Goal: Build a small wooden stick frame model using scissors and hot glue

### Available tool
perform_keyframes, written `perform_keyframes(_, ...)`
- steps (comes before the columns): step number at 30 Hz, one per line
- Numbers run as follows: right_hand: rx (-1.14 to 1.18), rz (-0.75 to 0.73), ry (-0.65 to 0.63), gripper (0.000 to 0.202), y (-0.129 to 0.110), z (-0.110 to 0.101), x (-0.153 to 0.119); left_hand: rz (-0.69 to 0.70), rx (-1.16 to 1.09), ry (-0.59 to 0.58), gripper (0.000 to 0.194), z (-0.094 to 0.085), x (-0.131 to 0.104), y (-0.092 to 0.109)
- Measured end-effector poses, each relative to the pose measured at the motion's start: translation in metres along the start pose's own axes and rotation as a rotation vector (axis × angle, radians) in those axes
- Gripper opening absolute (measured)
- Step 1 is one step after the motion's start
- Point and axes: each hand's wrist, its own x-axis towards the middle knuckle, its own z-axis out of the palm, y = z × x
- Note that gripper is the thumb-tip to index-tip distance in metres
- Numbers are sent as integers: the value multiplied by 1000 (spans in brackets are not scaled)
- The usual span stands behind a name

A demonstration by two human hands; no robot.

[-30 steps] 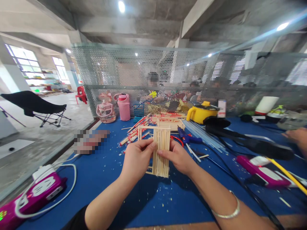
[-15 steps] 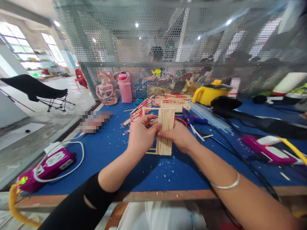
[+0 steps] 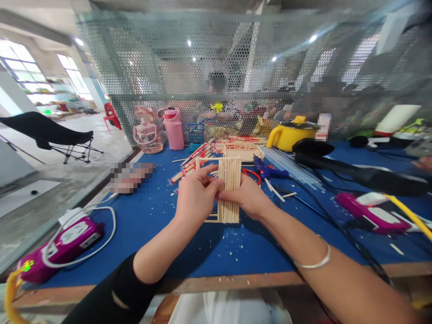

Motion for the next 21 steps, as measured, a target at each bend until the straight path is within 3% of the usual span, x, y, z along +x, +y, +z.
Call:
perform_keyframes(4, 94, -29, 68, 43, -4, -7, 5, 106, 41, 57, 41, -2, -5, 6)
perform_keyframes(8, 265, -64, 210, 43, -14, -21, 11, 248, 33, 221, 32, -5, -8, 13)
perform_keyframes(10, 326, -50, 227, 42, -19, -27, 13, 235, 16, 280, 29, -6, -6, 10)
perform_keyframes(12, 376, -25, 232, 41, -21, -30, 14, 136, -52, 303, 27, -5, -4, 2)
perform_keyframes(14, 415, -14, 235, 40, -21, -31, 14, -31, -164, 269, 30, -1, -5, -7)
perform_keyframes(17, 477, -45, 293, 40, -20, -30, 16, -217, -271, 108, 41, 8, -13, -17)
perform_keyframes(21, 519, -102, 356, 41, -20, -26, 16, -227, -328, -26, 39, 17, -22, -16)
